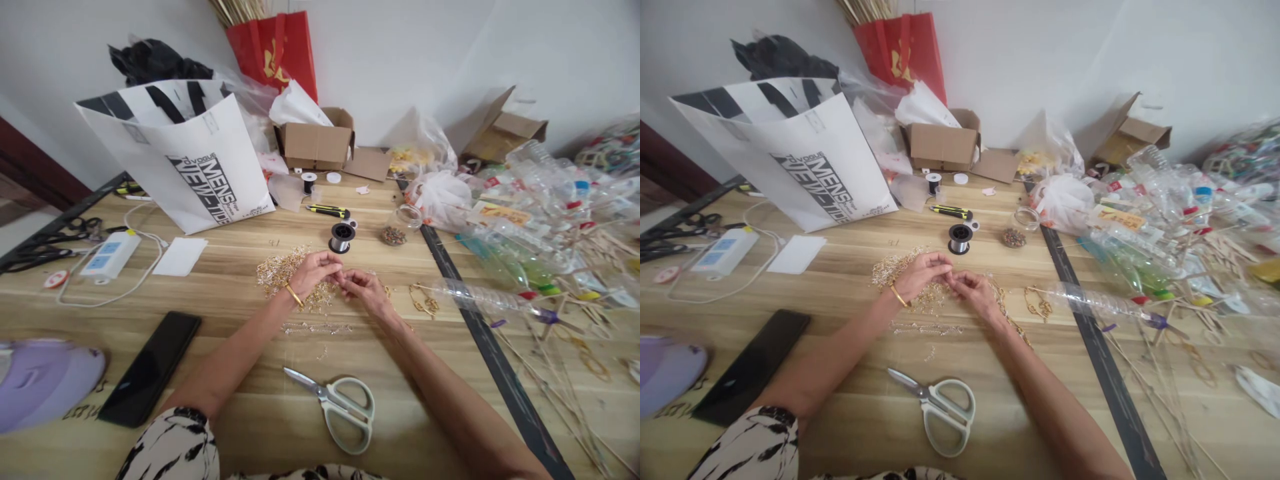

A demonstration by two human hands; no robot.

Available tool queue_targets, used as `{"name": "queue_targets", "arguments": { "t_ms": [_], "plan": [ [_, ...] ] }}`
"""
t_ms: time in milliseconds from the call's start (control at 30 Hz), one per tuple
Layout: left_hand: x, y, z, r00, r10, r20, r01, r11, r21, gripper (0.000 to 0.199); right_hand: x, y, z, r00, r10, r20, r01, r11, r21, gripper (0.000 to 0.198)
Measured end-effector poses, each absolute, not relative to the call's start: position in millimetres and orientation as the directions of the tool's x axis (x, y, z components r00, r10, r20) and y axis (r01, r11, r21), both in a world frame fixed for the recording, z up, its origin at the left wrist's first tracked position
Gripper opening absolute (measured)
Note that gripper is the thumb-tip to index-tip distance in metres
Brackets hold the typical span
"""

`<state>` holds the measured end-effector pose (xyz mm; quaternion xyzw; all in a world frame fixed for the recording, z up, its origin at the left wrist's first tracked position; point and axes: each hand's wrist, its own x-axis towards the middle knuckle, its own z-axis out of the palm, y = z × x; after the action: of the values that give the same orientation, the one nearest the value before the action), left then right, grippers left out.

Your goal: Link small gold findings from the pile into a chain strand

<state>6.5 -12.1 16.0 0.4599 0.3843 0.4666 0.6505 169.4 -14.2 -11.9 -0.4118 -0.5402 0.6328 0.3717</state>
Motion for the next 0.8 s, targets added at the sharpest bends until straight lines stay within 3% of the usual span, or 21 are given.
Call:
{"name": "queue_targets", "arguments": {
  "t_ms": [333,533,800],
  "plan": [
    [-1.9,-28.4,10.7,0.075,0.986,-0.151,-0.084,0.157,0.984,0.016,173.2,-19.1,-7.0,-0.416,0.892,-0.179,-0.05,-0.219,-0.974,0.031],
    [3.3,-48.7,6.9,0.241,0.959,-0.147,0.078,0.132,0.988,0.017,179.7,-25.0,-6.9,-0.45,0.875,-0.18,-0.06,-0.23,-0.971,0.027],
    [8.0,-52.2,-2.8,0.269,0.953,-0.139,0.028,0.136,0.99,0.02,178.0,-33.1,-6.6,-0.421,0.898,-0.129,-0.02,-0.151,-0.988,0.028]
  ]
}}
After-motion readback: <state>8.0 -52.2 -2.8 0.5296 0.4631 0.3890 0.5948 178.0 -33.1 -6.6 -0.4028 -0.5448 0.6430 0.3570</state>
